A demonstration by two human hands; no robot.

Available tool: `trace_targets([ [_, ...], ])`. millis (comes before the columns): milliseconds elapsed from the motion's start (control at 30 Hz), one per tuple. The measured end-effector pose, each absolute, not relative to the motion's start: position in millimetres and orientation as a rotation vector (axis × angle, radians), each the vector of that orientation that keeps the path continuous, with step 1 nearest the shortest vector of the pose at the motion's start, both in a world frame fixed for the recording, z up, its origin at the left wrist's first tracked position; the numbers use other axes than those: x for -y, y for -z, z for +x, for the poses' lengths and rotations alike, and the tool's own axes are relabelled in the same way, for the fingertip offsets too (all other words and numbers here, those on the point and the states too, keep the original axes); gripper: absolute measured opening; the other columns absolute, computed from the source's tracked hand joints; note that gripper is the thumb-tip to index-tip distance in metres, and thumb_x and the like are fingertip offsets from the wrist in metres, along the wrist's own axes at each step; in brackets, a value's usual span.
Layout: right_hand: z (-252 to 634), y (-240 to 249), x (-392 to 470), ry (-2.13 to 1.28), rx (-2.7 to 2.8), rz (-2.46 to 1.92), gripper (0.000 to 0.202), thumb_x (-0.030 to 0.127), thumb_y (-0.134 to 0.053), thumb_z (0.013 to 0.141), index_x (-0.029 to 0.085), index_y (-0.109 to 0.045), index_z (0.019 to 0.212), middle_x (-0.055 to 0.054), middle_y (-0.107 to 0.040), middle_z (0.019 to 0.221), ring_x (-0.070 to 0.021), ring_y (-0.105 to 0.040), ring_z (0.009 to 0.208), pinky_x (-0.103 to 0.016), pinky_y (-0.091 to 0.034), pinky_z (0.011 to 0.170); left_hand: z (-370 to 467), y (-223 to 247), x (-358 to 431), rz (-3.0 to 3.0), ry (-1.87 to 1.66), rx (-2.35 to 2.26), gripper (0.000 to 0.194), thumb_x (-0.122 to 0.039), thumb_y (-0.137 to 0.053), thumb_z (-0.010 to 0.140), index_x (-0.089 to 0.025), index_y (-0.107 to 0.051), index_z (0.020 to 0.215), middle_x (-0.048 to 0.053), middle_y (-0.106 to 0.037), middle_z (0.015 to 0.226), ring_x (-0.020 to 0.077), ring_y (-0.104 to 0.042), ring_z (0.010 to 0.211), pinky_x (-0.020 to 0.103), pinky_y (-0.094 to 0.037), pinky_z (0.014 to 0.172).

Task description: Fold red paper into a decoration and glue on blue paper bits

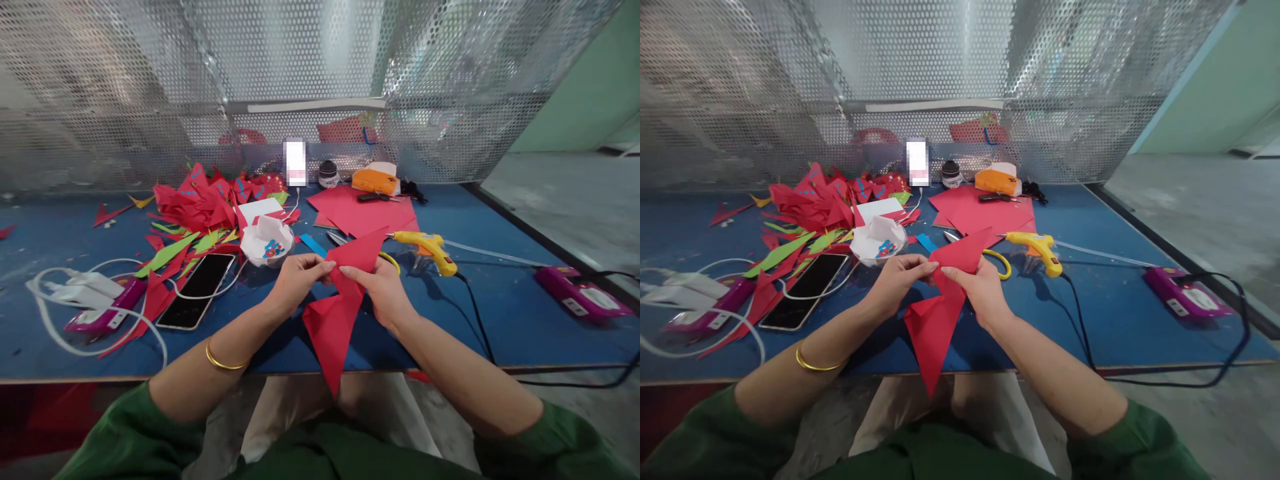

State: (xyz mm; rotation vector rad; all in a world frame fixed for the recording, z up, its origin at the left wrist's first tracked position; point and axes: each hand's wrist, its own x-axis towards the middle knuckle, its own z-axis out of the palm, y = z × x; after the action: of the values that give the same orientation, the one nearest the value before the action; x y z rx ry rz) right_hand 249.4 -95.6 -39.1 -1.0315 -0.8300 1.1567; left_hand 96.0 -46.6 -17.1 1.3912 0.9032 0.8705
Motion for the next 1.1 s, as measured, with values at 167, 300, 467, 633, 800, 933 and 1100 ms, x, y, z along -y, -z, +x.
trace_targets([
  [167, 249.3, 42.0, 94.9, -1.127, 0.818, -1.062, 0.03, 0.033, -0.086, 0.061, 0.02, -0.077, 0.087, -0.004, -0.079, 0.088, -0.0231, -0.072, 0.079, -0.037, -0.057, 0.078, 95.8, 20.0, 47.1, 1.389, -0.853, -0.878, 0.031, -0.042, -0.076, 0.074, -0.015, -0.065, 0.062, 0.0, -0.064, 0.057, 0.011, -0.057, 0.059, 0.024, -0.045, 0.066],
  [300, 248.1, 42.2, 94.7, -1.121, 0.838, -1.074, 0.03, 0.033, -0.085, 0.063, 0.02, -0.076, 0.088, -0.005, -0.079, 0.087, -0.0237, -0.072, 0.077, -0.038, -0.058, 0.076, 96.7, 18.9, 47.3, 1.371, -0.786, -0.885, 0.032, -0.043, -0.082, 0.066, -0.014, -0.068, 0.066, 0.0, -0.065, 0.059, 0.0106, -0.057, 0.058, 0.024, -0.045, 0.064],
  [467, 245.6, 39.0, 95.9, -1.188, 0.819, -1.048, 0.029, 0.032, -0.086, 0.062, 0.019, -0.076, 0.086, -0.004, -0.079, 0.083, -0.0217, -0.071, 0.071, -0.035, -0.058, 0.072, 98.1, 17.1, 46.8, 1.352, -0.797, -0.884, 0.032, -0.042, -0.085, 0.06, -0.014, -0.068, 0.062, -0.001, -0.063, 0.057, 0.0103, -0.056, 0.058, 0.024, -0.045, 0.064],
  [633, 246.2, 38.7, 96.4, -1.236, 0.843, -1.003, 0.027, 0.035, -0.085, 0.067, 0.02, -0.078, 0.088, -0.004, -0.079, 0.087, -0.0212, -0.072, 0.076, -0.033, -0.058, 0.074, 96.3, 16.9, 45.2, 1.342, -0.817, -0.916, 0.032, -0.042, -0.083, 0.061, -0.015, -0.067, 0.059, -0.001, -0.063, 0.054, 0.0105, -0.055, 0.056, 0.024, -0.044, 0.063],
  [800, 248.5, 41.8, 96.3, -1.246, 0.877, -0.982, 0.024, 0.033, -0.083, 0.069, 0.021, -0.078, 0.088, -0.003, -0.08, 0.086, -0.0218, -0.073, 0.079, -0.034, -0.057, 0.077, 95.1, 16.1, 44.8, 1.36, -0.803, -0.943, 0.033, -0.041, -0.083, 0.061, -0.015, -0.064, 0.055, -0.001, -0.062, 0.051, 0.0106, -0.053, 0.054, 0.024, -0.042, 0.063],
  [933, 248.3, 42.0, 95.7, -1.252, 0.869, -1.012, 0.026, 0.036, -0.083, 0.067, 0.019, -0.077, 0.086, -0.005, -0.079, 0.084, -0.0228, -0.072, 0.076, -0.036, -0.057, 0.077, 95.9, 15.8, 45.8, 1.36, -0.796, -0.94, 0.033, -0.042, -0.084, 0.06, -0.015, -0.065, 0.056, 0.0, -0.062, 0.052, 0.0104, -0.054, 0.054, 0.024, -0.042, 0.062],
  [1100, 247.1, 42.6, 94.1, -1.185, 0.786, -1.071, 0.035, 0.036, -0.088, 0.057, 0.02, -0.075, 0.086, -0.003, -0.078, 0.086, -0.0223, -0.071, 0.076, -0.037, -0.056, 0.078, 97.5, 16.6, 46.1, 1.32, -0.771, -0.903, 0.035, -0.044, -0.086, 0.058, -0.015, -0.067, 0.06, -0.001, -0.062, 0.055, 0.0103, -0.054, 0.056, 0.023, -0.044, 0.062],
])
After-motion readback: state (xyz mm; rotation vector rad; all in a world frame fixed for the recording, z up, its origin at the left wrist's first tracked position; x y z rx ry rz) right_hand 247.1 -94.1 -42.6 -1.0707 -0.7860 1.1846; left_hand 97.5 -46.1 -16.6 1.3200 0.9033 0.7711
